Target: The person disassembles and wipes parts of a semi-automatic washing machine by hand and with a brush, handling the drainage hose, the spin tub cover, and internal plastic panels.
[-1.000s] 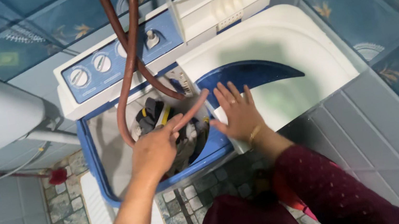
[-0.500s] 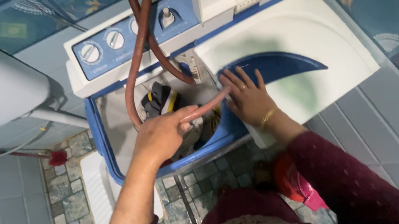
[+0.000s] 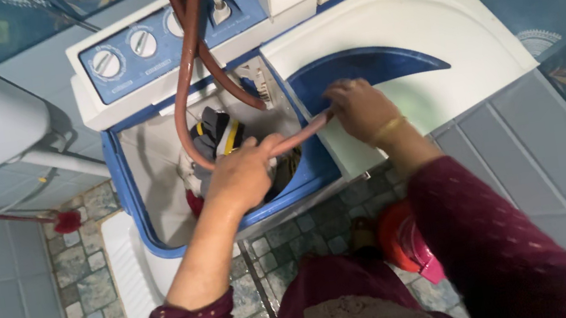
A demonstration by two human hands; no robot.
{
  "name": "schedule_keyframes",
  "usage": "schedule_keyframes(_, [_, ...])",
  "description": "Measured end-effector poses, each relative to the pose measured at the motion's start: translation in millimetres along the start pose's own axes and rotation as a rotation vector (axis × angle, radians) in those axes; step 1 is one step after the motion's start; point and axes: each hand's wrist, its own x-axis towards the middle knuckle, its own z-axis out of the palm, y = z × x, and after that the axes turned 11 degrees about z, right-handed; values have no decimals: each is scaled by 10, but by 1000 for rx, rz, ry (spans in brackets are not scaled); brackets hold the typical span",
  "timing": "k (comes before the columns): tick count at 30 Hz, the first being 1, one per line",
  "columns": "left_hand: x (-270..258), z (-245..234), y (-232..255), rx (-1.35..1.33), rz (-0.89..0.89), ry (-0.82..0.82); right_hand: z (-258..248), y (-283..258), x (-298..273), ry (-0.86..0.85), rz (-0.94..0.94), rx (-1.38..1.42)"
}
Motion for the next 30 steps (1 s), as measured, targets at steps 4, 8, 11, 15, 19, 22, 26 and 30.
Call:
schedule_keyframes(4, [-148,-72,-93,-117,-13,-5,-79,89,-492,-149,-134,12])
schedule_keyframes(8, [-186,-83,-86,-130,8,-96,-76,52,-556,-63,-153,-24])
schedule_keyframes(11, [-195,-34,-49,-109,13,-60,-8,111,-496,-39,-161,-5])
schedule_keyframes(15, [-136,85,-89,-52,59,3,31,271,-498,11,-202,135])
schedule_keyframes(19, [87,508,208,126,44,-42,114,202,-563,95,-179,163])
schedule_keyframes(22, [285,736,504,228,198,82,156,177,-544,132,-151,197])
schedule_keyframes(26, [466,772,581,311,560,446,264,237,-426,170,-153,195])
schedule_keyframes(30, [638,687,727,358,497,119,307,354,-445,308,-153,213])
